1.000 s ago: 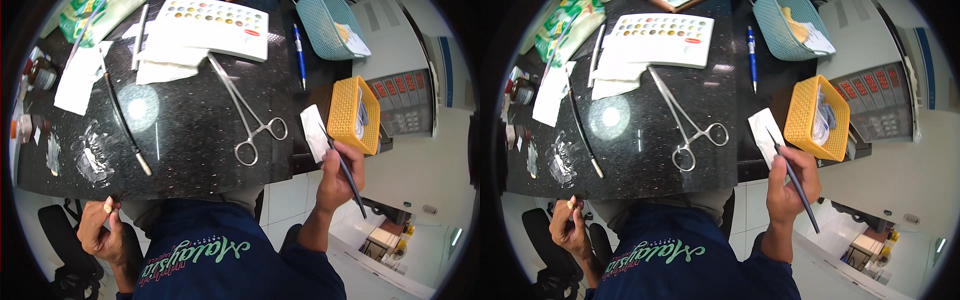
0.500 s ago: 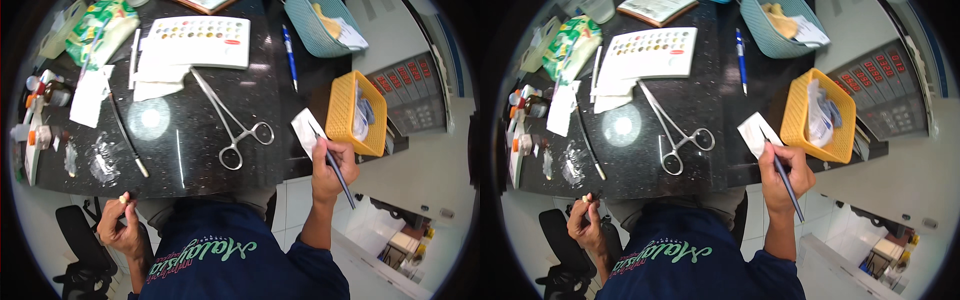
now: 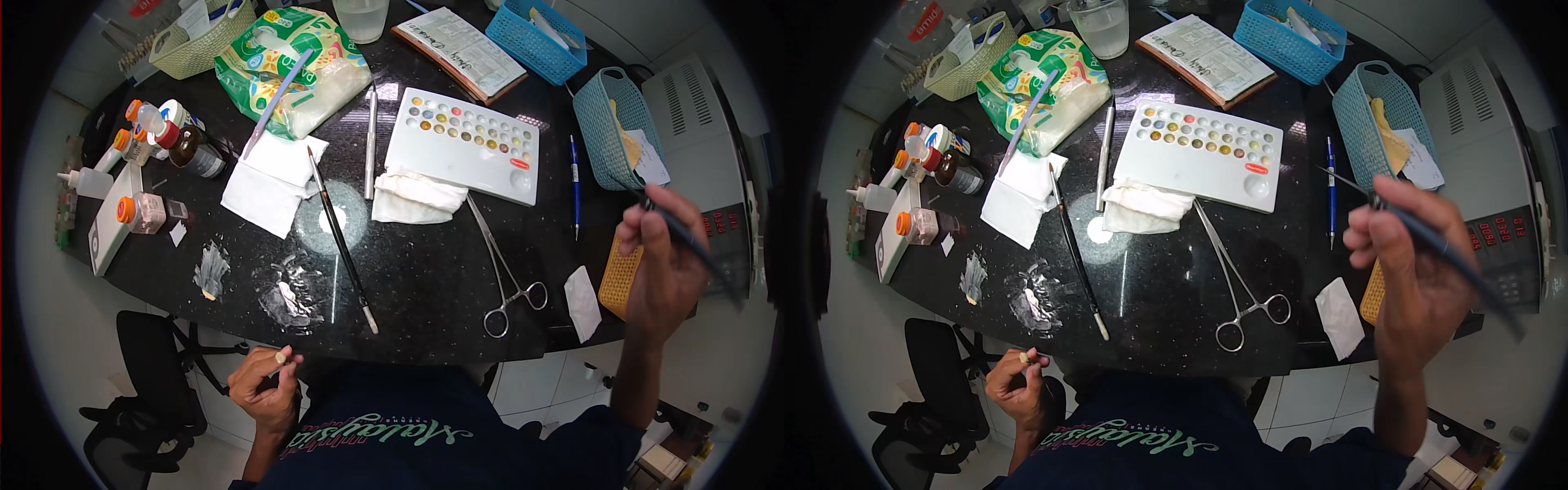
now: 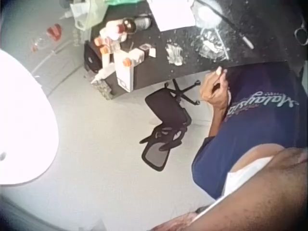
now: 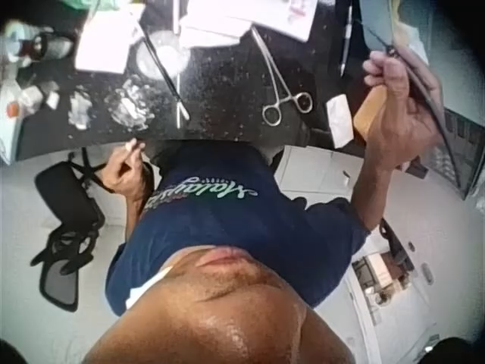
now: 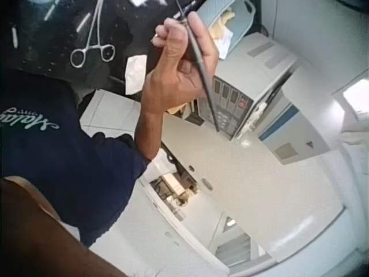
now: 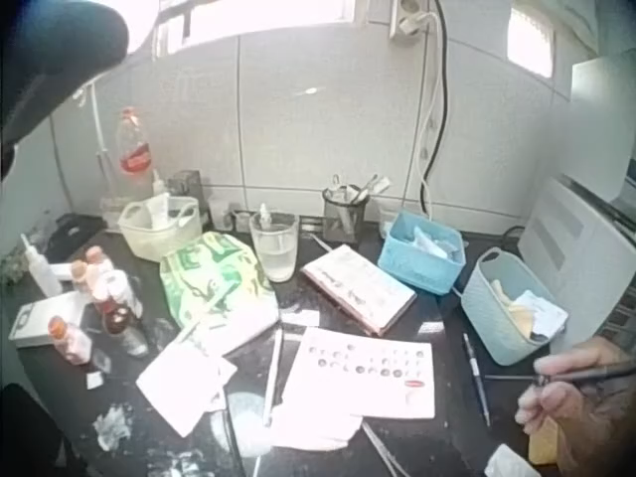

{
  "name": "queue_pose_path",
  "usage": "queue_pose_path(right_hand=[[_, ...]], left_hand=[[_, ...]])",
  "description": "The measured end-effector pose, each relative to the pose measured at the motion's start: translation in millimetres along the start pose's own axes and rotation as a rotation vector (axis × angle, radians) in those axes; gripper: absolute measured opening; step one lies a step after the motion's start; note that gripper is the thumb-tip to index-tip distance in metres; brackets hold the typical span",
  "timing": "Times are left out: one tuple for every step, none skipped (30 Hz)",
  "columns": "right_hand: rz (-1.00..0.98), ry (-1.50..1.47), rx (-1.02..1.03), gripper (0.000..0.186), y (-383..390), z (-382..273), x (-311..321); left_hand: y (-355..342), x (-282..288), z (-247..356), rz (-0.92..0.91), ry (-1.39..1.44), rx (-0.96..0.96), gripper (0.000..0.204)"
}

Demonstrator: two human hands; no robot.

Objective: Staining and characterizing a dental prosthetic tooth using a fine brush and liquid pigments to match natural aesthetics.

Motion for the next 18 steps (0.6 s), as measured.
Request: queue_pose_path(right_hand=[[-0.083, 0.0, -0.027, 0.023, -22, 5, -9], [-0.126, -0.002, -0.052, 0.022, -39, 7, -20], [-0.169, 0.012, -0.069, 0.022, -54, 15, -30], [-0.189, 0.06, -0.078, 0.021, -67, 12, -27], [-0.202, 0.042, -0.084, 0.021, -80, 27, -38], [-0.278, 0.014, -0.078, 0.02, -90, 43, -52], [-0.347, -0.003, -0.067, 0.019, -98, 54, -62], [-0.355, -0.01, -0.068, 0.019, -105, 62, -70], [-0.4, -0.016, -0.117, 0.018, -110, 73, -81], [-0.444, -0.016, -0.164, 0.018, -113, 82, -91], [-0.463, -0.049, -0.176, 0.015, -115, 91, -99], [-0.473, -0.053, -0.175, 0.015, -117, 94, -106], [-0.508, -0.042, -0.181, 0.014, -115, 97, -113], [-0.544, -0.031, -0.187, 0.013, -113, 98, -120], [-0.559, -0.042, -0.206, 0.01, -113, 100, -125], [-0.57, -0.046, -0.205, 0.01, -113, 102, -130], [-0.59, -0.056, -0.219, 0.009, -113, 105, -134], [-0.608, -0.067, -0.233, 0.008, -112, 106, -138]], left_hand=[[-3, 1, 2, 0.0, 0.006, -0.002, 0.008], [-6, 0, 2, -0.003, 0.021, -0.008, 0.006], [-8, -1, -1, -0.009, -0.003, -0.013, 0.007], [-14, -7, 1, -0.032, 0.029, -0.03, 0.007], [-13, -4, 0, -0.02, 0.005, -0.029, 0.008], [-11, -1, -1, -0.007, -0.019, -0.029, 0.01], [-10, 0, -4, 0.0, -0.052, -0.013, 0.01], [-10, 1, -4, 0.005, -0.059, -0.007, 0.01], [-10, 2, -3, -0.011, -0.083, -0.015, 0.009], [-10, 2, -2, -0.028, -0.104, -0.024, 0.009], [-8, 1, -1, 0.008, -0.107, -0.007, 0.01], [-8, 2, -1, 0.016, -0.11, 0.001, 0.01], [-6, 4, 0, -0.005, -0.142, -0.003, 0.011], [-5, 4, 0, -0.025, -0.174, -0.006, 0.011], [-4, 4, -1, -0.019, -0.179, -0.003, 0.012], [-5, 5, -2, -0.011, -0.182, 0.004, 0.012], [-6, 5, -2, -0.013, -0.193, -0.01, 0.012], [-6, 6, -1, -0.016, -0.205, -0.025, 0.012]])
Point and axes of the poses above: each hand's wrist, its own y-axis away from the middle knuckle, its own x-axis out of the back of the hand, z = x × y, the point moved 5 cm from there along -y, towards the middle knuckle, and after that the axes turned 12 degrees about -y, right-handed, at the moved point
